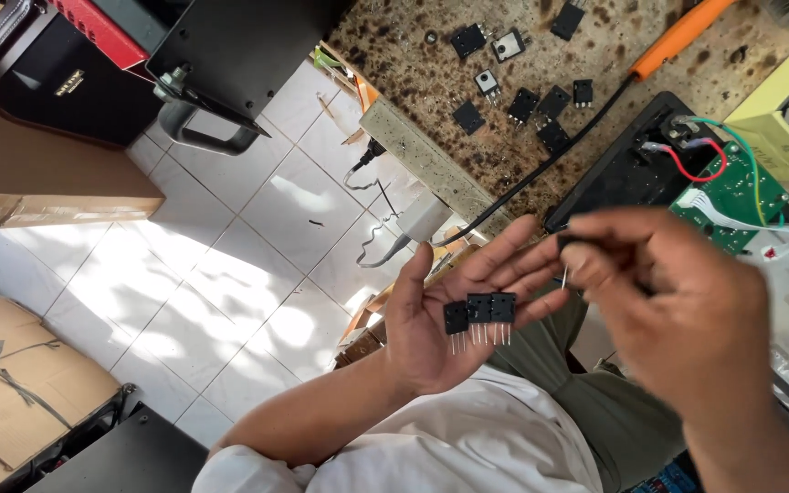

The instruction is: The person sorts and organizes various small electronic components, including black transistors and a white component, on a cluttered workbench. They pick up components from the table, hold them in their hands to display them, and place them into a small yellow container.

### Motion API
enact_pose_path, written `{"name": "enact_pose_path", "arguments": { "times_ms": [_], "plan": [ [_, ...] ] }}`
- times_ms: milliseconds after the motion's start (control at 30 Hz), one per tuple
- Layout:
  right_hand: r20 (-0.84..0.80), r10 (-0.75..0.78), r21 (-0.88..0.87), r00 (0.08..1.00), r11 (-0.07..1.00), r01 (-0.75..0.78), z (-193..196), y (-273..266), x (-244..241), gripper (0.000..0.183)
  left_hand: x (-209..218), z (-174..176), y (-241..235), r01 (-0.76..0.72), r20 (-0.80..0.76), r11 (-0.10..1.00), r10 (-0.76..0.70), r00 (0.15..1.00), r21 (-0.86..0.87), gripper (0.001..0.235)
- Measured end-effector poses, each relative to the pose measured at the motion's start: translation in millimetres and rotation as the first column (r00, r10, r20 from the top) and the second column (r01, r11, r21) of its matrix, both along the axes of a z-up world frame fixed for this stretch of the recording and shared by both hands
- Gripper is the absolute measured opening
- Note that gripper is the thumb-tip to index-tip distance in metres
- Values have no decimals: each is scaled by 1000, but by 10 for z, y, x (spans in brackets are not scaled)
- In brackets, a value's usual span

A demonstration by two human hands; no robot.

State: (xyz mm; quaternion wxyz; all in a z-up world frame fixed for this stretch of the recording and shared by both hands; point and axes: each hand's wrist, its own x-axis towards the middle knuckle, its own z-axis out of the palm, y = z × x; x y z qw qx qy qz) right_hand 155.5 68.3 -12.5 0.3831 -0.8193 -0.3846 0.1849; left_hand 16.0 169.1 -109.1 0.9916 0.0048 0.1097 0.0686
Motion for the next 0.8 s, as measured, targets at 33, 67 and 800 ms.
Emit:
{"name": "enact_pose_path", "arguments": {
  "times_ms": [33,67,800],
  "plan": [
    [212,90,-56,973,995,-80,49,9,88,26,-14,-22,11,-8,21,999,7,1000,49,90],
    [214,87,-57,973,995,-76,123,91,165,26,-30,-29,21,-4,23,999,3,1000,48,90],
    [-1,82,-26,997,996,-82,-46,551,1170,17,151,-459,259,-53,124,997,45,991,58,82]
  ]
}}
